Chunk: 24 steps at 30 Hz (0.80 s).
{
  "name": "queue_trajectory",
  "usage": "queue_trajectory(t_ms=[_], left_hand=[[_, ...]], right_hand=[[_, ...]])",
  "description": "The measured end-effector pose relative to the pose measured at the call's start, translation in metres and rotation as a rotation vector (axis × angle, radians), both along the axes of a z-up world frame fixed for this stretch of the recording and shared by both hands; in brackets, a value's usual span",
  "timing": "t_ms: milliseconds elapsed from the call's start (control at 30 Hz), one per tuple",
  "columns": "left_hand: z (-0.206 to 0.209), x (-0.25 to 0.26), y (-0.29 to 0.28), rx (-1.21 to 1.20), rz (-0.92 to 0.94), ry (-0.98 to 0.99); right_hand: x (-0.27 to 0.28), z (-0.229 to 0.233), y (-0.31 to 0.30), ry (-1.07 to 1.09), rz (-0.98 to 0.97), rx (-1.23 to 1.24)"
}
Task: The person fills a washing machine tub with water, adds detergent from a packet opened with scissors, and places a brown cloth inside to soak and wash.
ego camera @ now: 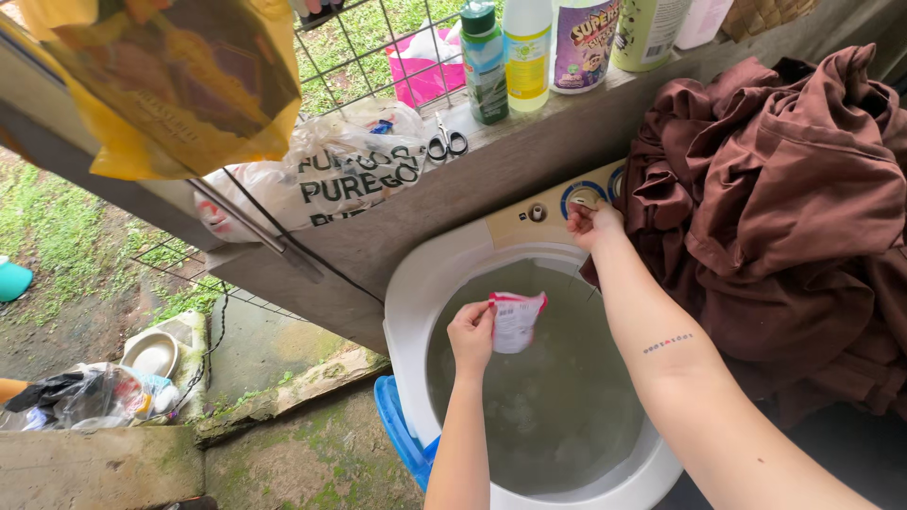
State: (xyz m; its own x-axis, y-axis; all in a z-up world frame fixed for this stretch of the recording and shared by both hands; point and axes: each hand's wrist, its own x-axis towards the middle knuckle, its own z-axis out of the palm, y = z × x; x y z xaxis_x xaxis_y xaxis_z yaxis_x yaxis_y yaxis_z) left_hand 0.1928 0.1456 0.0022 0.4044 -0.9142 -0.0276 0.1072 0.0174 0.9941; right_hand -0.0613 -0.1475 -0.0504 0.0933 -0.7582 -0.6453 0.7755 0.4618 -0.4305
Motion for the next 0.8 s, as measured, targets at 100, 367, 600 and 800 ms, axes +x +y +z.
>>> queue_trajectory(t_ms=[100,367,600,800], left_hand=[[-0.003,0.003,0.005,0.036,0.01,0.009],[0.019,0.013,0.017,-0.052,-0.034,0.109],[0.045,0.005,0.004,0.094,0.041,-0.003],[0.083,-0.009,-0.008,-0.306,-0.021,0.141]], right_hand=[[0.0,0.008,-0.006,-0.112,-0.096,0.037],[0.019,0.037,0.023,0.144,0.135,-0.086],[0.046,0.157,0.155,0.771,1.259,-0.664],[0.058,0.174,0.178,1.05,0.938,-1.014]])
